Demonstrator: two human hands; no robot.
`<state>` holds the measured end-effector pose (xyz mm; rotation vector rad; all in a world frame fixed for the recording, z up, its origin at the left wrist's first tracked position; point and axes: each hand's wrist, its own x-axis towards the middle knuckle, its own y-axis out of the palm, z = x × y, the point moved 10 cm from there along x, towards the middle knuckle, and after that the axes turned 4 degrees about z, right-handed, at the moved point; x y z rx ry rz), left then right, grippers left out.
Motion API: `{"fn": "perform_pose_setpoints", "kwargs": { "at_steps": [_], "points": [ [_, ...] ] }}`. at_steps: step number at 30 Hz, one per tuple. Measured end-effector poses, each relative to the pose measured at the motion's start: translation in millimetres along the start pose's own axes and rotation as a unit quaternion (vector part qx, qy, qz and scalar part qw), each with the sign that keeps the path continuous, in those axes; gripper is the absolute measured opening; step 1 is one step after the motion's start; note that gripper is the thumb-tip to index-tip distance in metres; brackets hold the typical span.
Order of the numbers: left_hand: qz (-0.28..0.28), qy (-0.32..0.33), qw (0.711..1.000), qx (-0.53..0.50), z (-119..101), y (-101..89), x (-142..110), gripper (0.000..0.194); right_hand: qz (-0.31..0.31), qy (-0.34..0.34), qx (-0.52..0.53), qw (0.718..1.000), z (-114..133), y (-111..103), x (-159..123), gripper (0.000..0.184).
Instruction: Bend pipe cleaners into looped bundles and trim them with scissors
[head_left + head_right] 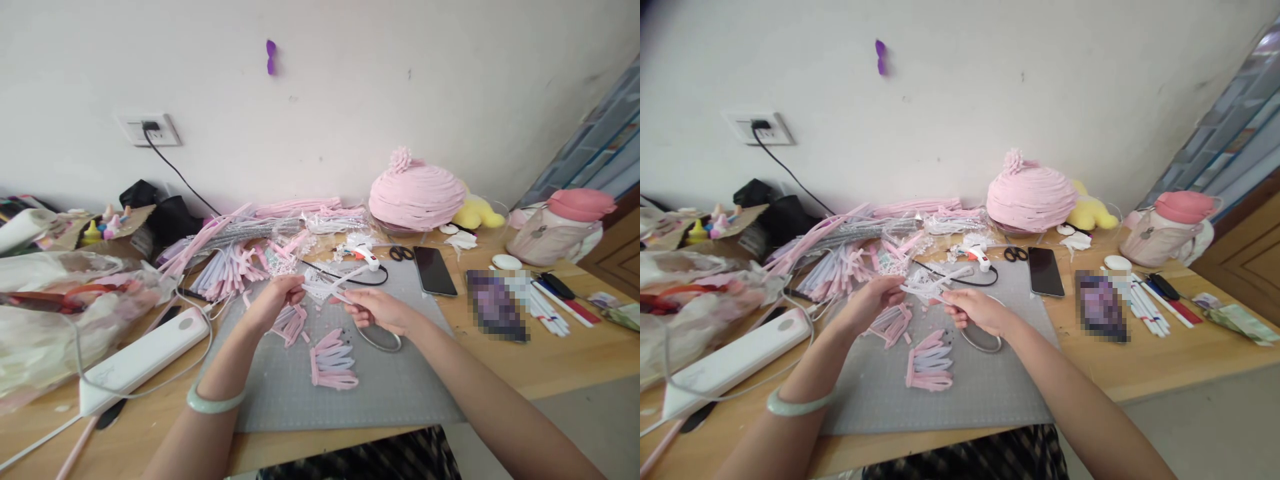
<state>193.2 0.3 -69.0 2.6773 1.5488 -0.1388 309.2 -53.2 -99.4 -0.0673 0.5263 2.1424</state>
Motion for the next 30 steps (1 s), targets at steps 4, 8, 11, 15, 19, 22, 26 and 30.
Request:
{"fn": "perform_pose_setpoints", "kwargs": {
  "at_steps": [4, 8, 11, 15, 19, 22, 26, 30],
  "points": [
    [0.0, -0.003, 1.0, -0.001, 0, 0.3, -1, 0.031, -0.063, -0.042, -0.141, 0.987, 10, -20, 2, 0.029],
    [-0.033, -0.007, 0.999, -0.017, 0, -9.4, -1, 0.031, -0.098, -0.054, -0.229, 0.967, 21, -32, -4, 0.03],
    [-0.047, -0.013, 0.999, -0.021, -1, -12.8, -2, 0.031, -0.143, -0.109, -0.353, 0.918, 42, -34, -12, 0.023],
    [-0.046, -0.035, 0.998, -0.012, -2, -11.8, -4, 0.033, -0.168, -0.204, -0.549, 0.793, 64, -16, -24, 0.016],
    [-0.041, -0.051, 0.998, -0.008, 1, -10.8, -4, 0.032, -0.222, -0.28, -0.638, 0.682, 75, -1, -37, 0.042],
    [-0.043, -0.057, 0.997, -0.002, 4, -9.7, -4, 0.032, -0.226, -0.293, -0.662, 0.651, 72, 10, -38, 0.073],
    [-0.038, -0.064, 0.997, 0.005, 8, -3.1, -3, 0.032, -0.179, -0.268, -0.625, 0.711, 60, 25, -27, 0.083],
    [-0.03, -0.071, 0.997, 0.002, 10, 6.9, -5, 0.032, -0.211, -0.218, -0.498, 0.812, 49, 19, -17, 0.068]
  ]
}}
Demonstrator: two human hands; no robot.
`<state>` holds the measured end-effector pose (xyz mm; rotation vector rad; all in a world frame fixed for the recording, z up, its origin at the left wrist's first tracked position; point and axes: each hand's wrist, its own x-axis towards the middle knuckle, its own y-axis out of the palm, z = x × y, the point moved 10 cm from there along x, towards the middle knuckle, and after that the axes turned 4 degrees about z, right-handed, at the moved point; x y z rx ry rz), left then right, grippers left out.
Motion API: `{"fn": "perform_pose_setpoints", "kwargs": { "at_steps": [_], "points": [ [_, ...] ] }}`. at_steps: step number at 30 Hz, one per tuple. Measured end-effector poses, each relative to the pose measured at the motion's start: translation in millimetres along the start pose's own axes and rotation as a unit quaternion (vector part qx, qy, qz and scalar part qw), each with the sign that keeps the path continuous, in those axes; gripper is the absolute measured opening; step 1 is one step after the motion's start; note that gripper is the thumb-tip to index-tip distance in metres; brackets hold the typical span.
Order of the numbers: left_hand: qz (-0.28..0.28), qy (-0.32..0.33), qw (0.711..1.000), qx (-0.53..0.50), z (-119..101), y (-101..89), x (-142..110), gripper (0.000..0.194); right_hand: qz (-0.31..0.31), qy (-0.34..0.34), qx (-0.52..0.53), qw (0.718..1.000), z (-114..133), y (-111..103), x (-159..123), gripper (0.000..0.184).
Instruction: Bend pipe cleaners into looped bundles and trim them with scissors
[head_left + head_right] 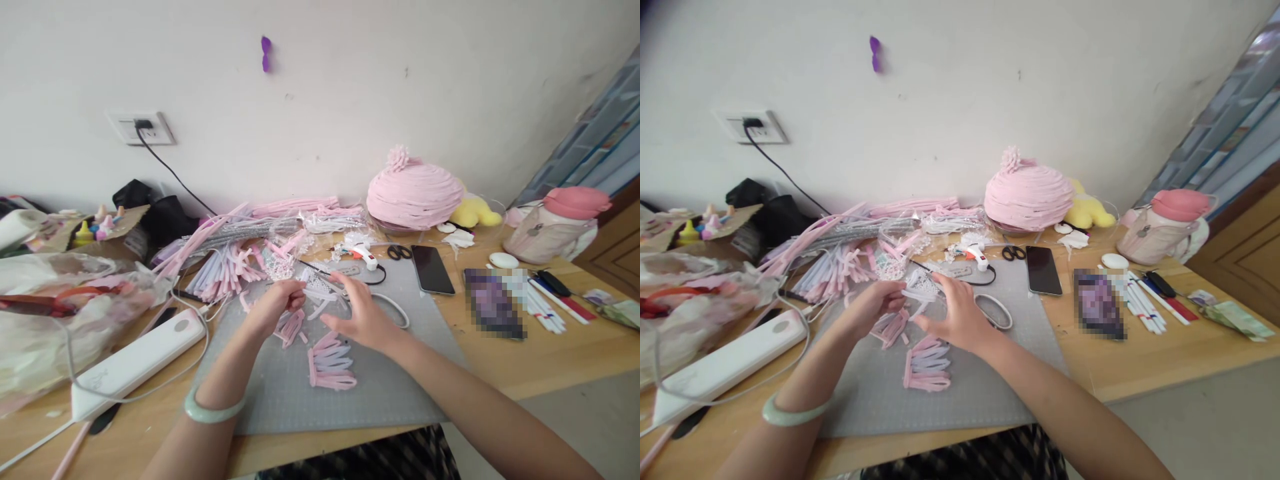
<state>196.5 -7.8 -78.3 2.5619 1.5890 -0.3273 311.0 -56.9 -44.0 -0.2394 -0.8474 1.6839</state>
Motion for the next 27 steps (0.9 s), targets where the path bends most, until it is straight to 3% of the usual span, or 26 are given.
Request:
{"fn": "perform_pose_setpoints", "kwargs": {
  "at_steps": [5, 8, 10, 14, 22, 24, 27],
  "points": [
    [0.021, -0.012, 0.998, -0.058, 1, 12.3, -3, 0.032, -0.017, 0.12, 0.155, 0.98, -29, 14, 1, 0.044],
    [0.03, -0.017, 0.996, -0.083, 2, 14.9, -3, 0.032, 0.014, 0.165, 0.261, 0.951, -38, 25, 2, 0.018],
    [0.033, -0.027, 0.993, -0.114, 4, 15.3, -3, 0.033, 0.035, 0.174, 0.337, 0.925, -37, 31, 3, 0.011],
    [0.027, -0.043, 0.986, -0.158, 8, 15.4, -3, 0.032, 0.046, 0.175, 0.458, 0.87, -31, 35, 3, 0.009],
    [0.013, -0.036, 0.989, -0.142, 12, 17.1, -1, 0.028, 0.101, 0.179, 0.611, 0.764, -24, 47, -1, 0.015],
    [0.011, -0.032, 0.99, -0.14, 14, 17.9, 0, 0.027, 0.091, 0.197, 0.614, 0.759, -26, 46, -3, 0.021],
    [0.018, -0.027, 0.99, -0.137, 14, 21.6, 0, 0.027, 0.093, 0.202, 0.588, 0.777, -27, 46, -4, 0.028]
  ]
}}
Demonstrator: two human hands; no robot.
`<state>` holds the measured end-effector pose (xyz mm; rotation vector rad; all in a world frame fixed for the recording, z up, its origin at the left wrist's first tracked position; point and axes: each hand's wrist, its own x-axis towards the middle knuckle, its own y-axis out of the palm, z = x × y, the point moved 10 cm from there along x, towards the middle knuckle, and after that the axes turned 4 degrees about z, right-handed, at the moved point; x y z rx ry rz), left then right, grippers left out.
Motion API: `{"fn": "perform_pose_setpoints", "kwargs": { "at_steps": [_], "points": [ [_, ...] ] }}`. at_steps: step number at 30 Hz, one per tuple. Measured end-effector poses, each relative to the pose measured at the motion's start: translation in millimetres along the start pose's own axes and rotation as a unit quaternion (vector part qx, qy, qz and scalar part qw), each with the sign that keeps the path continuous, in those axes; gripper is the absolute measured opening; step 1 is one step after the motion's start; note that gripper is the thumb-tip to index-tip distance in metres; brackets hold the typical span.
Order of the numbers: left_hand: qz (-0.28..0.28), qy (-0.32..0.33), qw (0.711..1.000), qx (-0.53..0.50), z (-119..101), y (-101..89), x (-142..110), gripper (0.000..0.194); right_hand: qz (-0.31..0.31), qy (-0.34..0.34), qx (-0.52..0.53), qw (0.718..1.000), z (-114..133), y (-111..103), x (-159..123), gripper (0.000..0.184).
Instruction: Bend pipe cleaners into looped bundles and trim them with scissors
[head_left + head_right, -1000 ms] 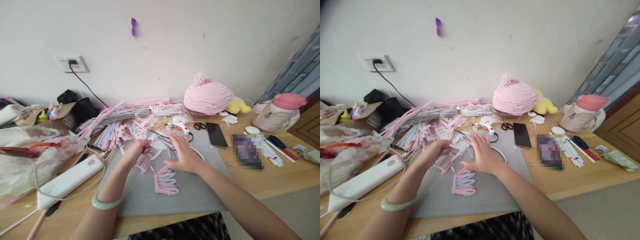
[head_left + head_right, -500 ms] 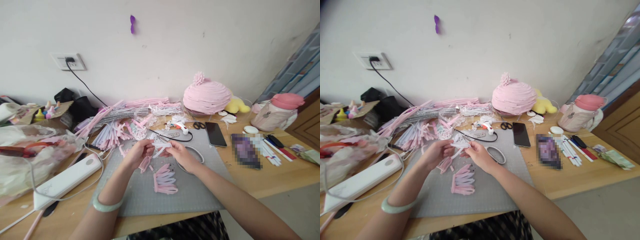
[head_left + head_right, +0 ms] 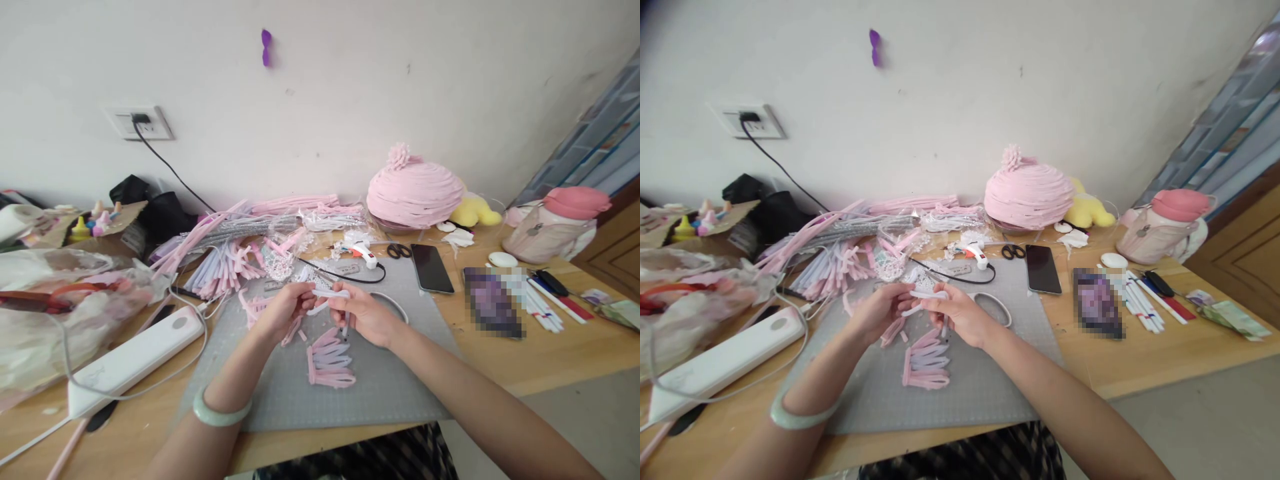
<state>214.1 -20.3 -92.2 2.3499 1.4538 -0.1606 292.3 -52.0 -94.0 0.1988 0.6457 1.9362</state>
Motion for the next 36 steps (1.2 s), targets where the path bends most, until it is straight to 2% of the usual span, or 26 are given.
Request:
{"fn": "perform_pose_setpoints", "kwargs": {
  "at_steps": [7, 10, 13, 15, 19, 21, 25, 30, 32, 36],
  "points": [
    [0.019, 0.003, 1.0, 0.019, -5, 2.3, -1, 0.032, -0.018, 0.001, -0.018, 1.0, 1, -4, 1, 0.017],
    [0.016, 0.01, 0.999, 0.033, -8, -5.2, 1, 0.032, -0.025, -0.017, -0.082, 0.996, 8, -6, -1, 0.007],
    [0.011, 0.022, 0.999, 0.046, -13, -14.0, 2, 0.031, -0.012, -0.028, -0.138, 0.99, 14, -6, -3, 0.02],
    [0.011, 0.027, 0.998, 0.054, -14, -17.8, 3, 0.031, 0.011, -0.003, -0.129, 0.992, 11, -4, -3, 0.025],
    [0.02, 0.035, 0.997, 0.07, -16, -18.5, 2, 0.032, 0.05, 0.116, -0.069, 0.99, -9, -2, -7, 0.03],
    [0.024, 0.038, 0.996, 0.079, -17, -17.6, 2, 0.033, 0.059, 0.147, -0.05, 0.986, -12, -1, -10, 0.029],
    [0.022, 0.044, 0.996, 0.072, -19, -19.0, 1, 0.032, 0.07, 0.117, -0.066, 0.989, -2, -2, -10, 0.021],
    [0.014, 0.055, 0.998, 0.041, -24, -24.4, 1, 0.032, 0.037, 0.093, -0.115, 0.988, 2, -18, -8, 0.031],
    [0.014, 0.05, 0.998, 0.032, -25, -25.5, 1, 0.032, 0.025, 0.074, -0.106, 0.991, 5, -23, -7, 0.033],
    [-0.008, 0.044, 0.999, 0.004, -27, -32.0, 0, 0.031, 0.048, 0.055, -0.073, 0.995, 11, -21, -7, 0.023]
  ]
}}
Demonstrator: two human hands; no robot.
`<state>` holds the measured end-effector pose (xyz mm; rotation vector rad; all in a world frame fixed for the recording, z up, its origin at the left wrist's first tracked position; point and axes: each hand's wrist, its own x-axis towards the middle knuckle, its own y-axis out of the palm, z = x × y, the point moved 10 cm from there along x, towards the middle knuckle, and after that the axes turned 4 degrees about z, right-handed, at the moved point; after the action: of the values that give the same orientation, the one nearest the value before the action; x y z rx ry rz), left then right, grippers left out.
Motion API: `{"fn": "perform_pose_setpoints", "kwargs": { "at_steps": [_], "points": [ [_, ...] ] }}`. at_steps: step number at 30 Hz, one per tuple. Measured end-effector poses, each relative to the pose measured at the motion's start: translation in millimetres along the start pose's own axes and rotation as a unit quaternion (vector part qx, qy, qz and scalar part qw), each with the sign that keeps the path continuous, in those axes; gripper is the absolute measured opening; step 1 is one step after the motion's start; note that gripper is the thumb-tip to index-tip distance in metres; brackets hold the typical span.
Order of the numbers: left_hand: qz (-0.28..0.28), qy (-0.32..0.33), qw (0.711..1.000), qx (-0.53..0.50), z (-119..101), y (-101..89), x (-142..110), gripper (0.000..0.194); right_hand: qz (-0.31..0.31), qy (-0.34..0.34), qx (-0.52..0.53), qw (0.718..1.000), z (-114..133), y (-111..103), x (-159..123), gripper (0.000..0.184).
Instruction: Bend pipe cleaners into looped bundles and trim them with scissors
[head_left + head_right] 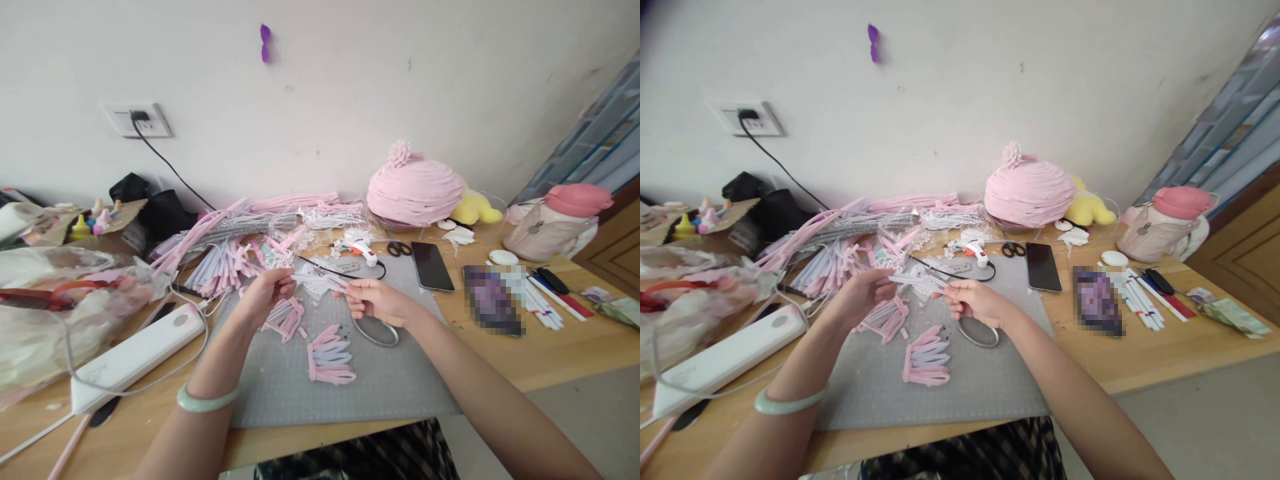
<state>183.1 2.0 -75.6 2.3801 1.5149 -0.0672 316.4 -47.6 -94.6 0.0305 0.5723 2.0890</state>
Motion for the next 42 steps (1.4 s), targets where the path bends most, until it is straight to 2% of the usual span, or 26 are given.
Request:
{"fn": "perform_pose_setpoints", "kwargs": {
  "at_steps": [3, 6, 11, 16, 19, 22, 26, 28, 31, 33, 35, 37, 41, 42],
  "points": [
    [-0.015, -0.001, 1.0, -0.014, -3, -5.0, -1, 0.032, -0.011, -0.018, -0.037, 0.999, 6, -4, 0, 0.023],
    [-0.029, 0.006, 1.0, -0.011, -7, -9.1, -3, 0.031, -0.053, -0.024, -0.069, 0.996, 10, -14, 0, 0.026],
    [-0.026, 0.03, 0.996, 0.076, -12, -5.9, -3, 0.031, -0.12, -0.084, -0.037, 0.989, 23, -26, -3, 0.024],
    [0.044, 0.012, 0.99, 0.132, 1, 18.7, -1, 0.029, -0.193, -0.135, 0.074, 0.969, 31, -44, -9, 0.021],
    [0.085, -0.007, 0.981, 0.173, 10, 32.4, -2, 0.03, -0.199, -0.14, 0.103, 0.964, 29, -53, -8, 0.021],
    [0.142, -0.023, 0.961, 0.238, 18, 47.4, -7, 0.034, -0.205, -0.154, 0.13, 0.958, 27, -59, -8, 0.021],
    [0.215, -0.064, 0.923, 0.312, 26, 67.6, -19, 0.026, -0.206, -0.158, 0.107, 0.96, 27, -54, -8, 0.023],
    [0.22, -0.072, 0.923, 0.309, 24, 73.6, -23, 0.023, -0.205, -0.148, 0.079, 0.964, 26, -48, -7, 0.023],
    [0.196, -0.021, 0.95, 0.24, 12, 76.4, -21, 0.028, -0.211, -0.141, 0.049, 0.966, 23, -40, -6, 0.023],
    [0.171, 0.009, 0.968, 0.183, 9, 71.5, -15, 0.027, -0.215, -0.151, 0.039, 0.964, 22, -37, -6, 0.024],
    [0.131, 0.014, 0.983, 0.13, 14, 61.8, -7, 0.025, -0.212, -0.159, 0.034, 0.964, 21, -34, -5, 0.025],
    [0.096, 0.002, 0.991, 0.09, 24, 56.2, -2, 0.032, -0.211, -0.156, 0.034, 0.964, 18, -31, -3, 0.027],
    [-0.009, 0.048, 0.986, 0.157, 23, 52.3, -5, 0.027, -0.224, -0.146, 0.041, 0.963, 13, -29, 0, 0.029],
    [-0.017, 0.058, 0.986, 0.158, 23, 55.8, -7, 0.026, -0.228, -0.149, 0.042, 0.961, 13, -28, -1, 0.029]
  ]
}}
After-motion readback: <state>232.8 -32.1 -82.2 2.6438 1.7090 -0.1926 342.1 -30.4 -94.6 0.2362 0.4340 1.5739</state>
